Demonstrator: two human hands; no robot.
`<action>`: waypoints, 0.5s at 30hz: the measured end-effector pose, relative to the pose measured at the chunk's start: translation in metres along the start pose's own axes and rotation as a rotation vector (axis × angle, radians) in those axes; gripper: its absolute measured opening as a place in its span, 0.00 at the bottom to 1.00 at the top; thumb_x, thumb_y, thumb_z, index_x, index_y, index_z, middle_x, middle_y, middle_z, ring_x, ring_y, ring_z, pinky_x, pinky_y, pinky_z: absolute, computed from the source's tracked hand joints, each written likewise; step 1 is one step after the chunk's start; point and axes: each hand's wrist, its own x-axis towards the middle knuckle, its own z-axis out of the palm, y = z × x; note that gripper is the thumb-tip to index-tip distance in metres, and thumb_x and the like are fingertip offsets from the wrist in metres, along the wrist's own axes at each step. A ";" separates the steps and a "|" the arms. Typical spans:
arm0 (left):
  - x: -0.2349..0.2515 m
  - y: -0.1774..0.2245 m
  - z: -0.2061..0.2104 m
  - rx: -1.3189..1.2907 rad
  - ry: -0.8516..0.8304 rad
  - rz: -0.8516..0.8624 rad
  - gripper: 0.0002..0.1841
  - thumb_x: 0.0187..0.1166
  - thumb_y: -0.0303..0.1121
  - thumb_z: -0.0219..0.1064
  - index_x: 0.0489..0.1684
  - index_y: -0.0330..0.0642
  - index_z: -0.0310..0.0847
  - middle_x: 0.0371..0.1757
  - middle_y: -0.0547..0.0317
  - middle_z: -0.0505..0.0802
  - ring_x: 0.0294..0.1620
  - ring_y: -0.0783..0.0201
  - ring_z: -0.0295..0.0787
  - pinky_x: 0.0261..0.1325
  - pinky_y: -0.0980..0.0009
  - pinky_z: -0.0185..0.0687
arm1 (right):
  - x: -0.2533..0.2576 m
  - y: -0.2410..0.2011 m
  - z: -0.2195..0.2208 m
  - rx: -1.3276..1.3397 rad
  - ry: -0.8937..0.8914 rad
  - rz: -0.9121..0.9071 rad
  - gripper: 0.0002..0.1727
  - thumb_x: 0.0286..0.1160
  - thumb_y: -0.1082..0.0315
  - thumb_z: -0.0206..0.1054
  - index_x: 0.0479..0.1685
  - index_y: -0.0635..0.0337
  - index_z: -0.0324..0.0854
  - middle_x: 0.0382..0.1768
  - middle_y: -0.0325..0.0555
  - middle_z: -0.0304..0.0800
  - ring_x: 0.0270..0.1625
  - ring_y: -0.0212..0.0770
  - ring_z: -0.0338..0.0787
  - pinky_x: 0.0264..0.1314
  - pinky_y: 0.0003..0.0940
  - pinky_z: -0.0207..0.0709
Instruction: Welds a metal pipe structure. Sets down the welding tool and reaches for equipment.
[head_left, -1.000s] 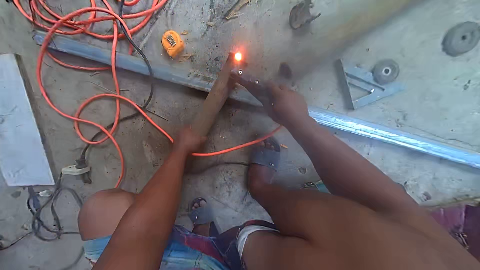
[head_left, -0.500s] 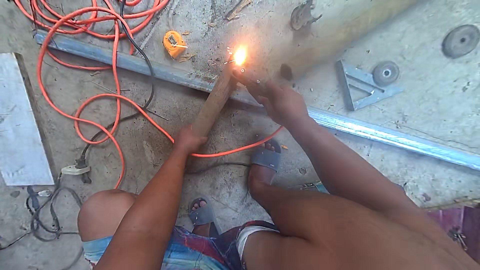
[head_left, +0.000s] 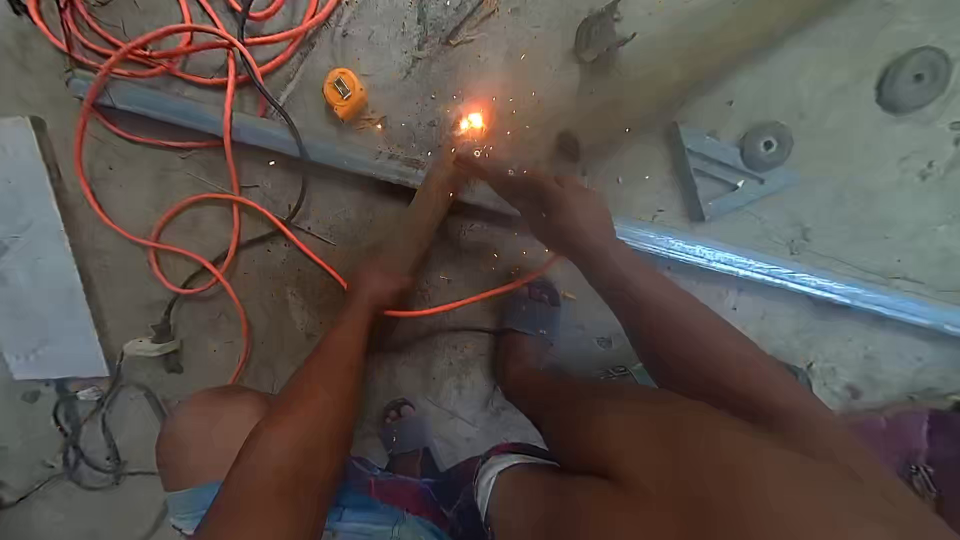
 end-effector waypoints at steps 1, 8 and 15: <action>-0.001 0.001 0.000 0.001 -0.005 -0.009 0.43 0.63 0.53 0.84 0.78 0.39 0.76 0.62 0.34 0.90 0.66 0.35 0.87 0.68 0.28 0.79 | 0.001 0.001 0.000 -0.006 -0.005 0.013 0.31 0.87 0.46 0.61 0.88 0.43 0.67 0.62 0.70 0.84 0.56 0.72 0.89 0.53 0.72 0.81; -0.004 0.003 -0.001 0.000 0.018 0.009 0.40 0.59 0.54 0.83 0.70 0.40 0.79 0.55 0.38 0.93 0.60 0.39 0.91 0.63 0.29 0.81 | 0.006 0.001 -0.001 -0.030 -0.021 0.047 0.31 0.89 0.46 0.58 0.87 0.46 0.69 0.61 0.71 0.84 0.57 0.74 0.88 0.54 0.74 0.80; -0.001 0.002 0.000 0.019 0.035 0.030 0.34 0.58 0.52 0.84 0.60 0.40 0.85 0.53 0.39 0.93 0.59 0.39 0.91 0.61 0.30 0.81 | 0.002 -0.012 -0.011 -0.039 -0.043 0.090 0.30 0.90 0.50 0.57 0.87 0.50 0.67 0.63 0.73 0.83 0.61 0.74 0.87 0.57 0.73 0.79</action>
